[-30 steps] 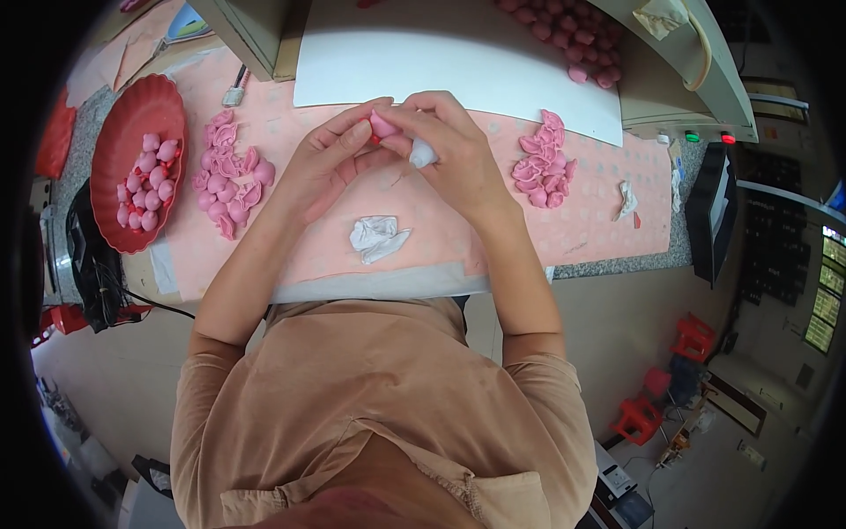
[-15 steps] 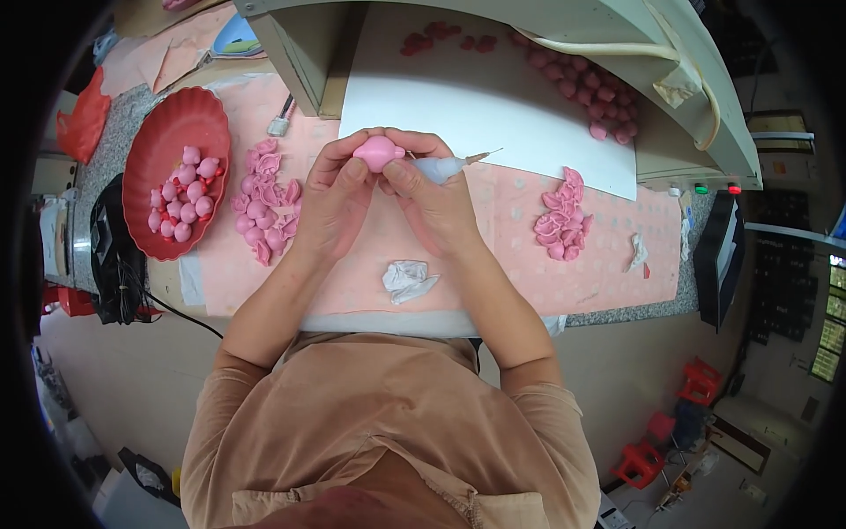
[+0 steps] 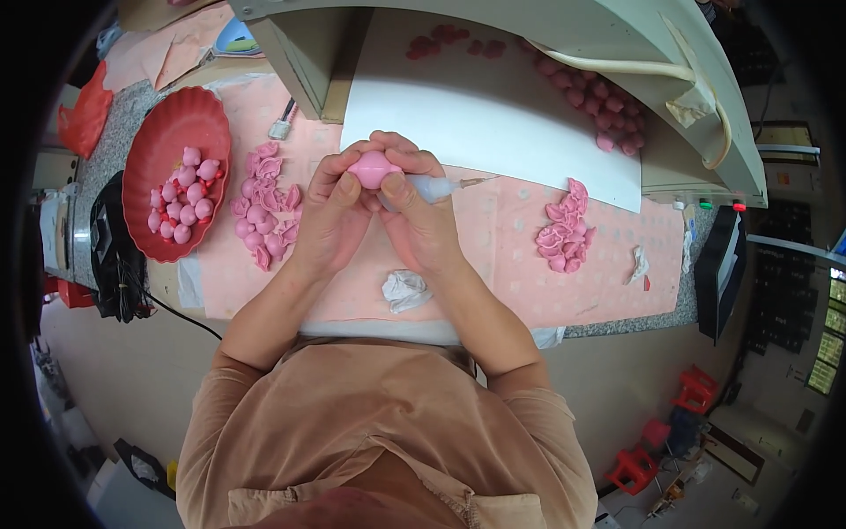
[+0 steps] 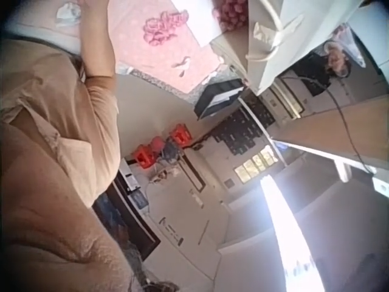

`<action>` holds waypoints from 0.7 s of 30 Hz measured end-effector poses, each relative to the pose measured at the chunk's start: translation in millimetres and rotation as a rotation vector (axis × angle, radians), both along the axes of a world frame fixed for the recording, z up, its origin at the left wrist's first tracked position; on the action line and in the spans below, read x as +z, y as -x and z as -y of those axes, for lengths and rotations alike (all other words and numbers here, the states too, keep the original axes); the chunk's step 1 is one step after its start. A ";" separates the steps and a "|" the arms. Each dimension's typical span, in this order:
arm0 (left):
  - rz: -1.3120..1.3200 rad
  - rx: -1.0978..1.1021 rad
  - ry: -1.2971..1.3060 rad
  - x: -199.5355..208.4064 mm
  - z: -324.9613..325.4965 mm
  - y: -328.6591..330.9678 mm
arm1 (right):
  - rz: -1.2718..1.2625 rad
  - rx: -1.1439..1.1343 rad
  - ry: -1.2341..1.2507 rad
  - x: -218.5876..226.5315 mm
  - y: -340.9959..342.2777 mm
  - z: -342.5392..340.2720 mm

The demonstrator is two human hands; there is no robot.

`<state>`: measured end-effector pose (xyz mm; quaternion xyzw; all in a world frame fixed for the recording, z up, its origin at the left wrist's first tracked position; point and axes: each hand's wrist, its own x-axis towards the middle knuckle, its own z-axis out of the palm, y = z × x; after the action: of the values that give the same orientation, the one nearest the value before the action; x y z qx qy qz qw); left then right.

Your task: Applying glue and assembling small pink toy components at a factory workbench.

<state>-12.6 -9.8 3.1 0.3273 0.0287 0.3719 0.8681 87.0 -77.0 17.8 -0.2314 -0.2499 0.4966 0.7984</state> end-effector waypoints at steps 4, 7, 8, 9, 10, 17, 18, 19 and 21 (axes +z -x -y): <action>-0.001 -0.024 0.020 -4.6 -1.0 -1.4 | -0.088 -0.019 0.005 0.4 0.2 1.4; 0.000 -0.021 0.023 -6.6 -0.3 -2.3 | -0.104 -0.021 0.024 -1.3 -1.4 2.4; 0.000 -0.023 0.025 -6.8 -0.2 -2.5 | -0.107 -0.025 0.022 -1.4 -1.7 2.6; 0.000 -0.024 0.028 -6.9 0.0 -2.4 | -0.109 -0.029 0.025 -1.4 -1.9 3.3; -0.003 -0.026 0.027 -7.0 0.0 -2.2 | -0.110 -0.031 0.028 -1.2 -1.8 3.7; 0.003 -0.027 0.021 -7.1 -0.6 -1.1 | -0.123 -0.020 0.035 -2.3 -1.0 3.9; 0.001 -0.024 0.026 -7.8 -0.6 -1.3 | -0.119 -0.029 0.036 -2.6 -0.7 3.7; 0.001 -0.024 0.026 -8.2 -0.9 -1.3 | -0.116 -0.038 0.037 -2.7 -0.5 3.6; 0.000 -0.022 0.013 -8.9 -1.6 -1.3 | -0.113 -0.042 0.044 -1.3 0.0 3.3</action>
<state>-11.2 -8.2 -5.8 0.3221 0.0273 0.3622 0.8743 86.9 -80.3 16.5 -0.2256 -0.1888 0.4975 0.8161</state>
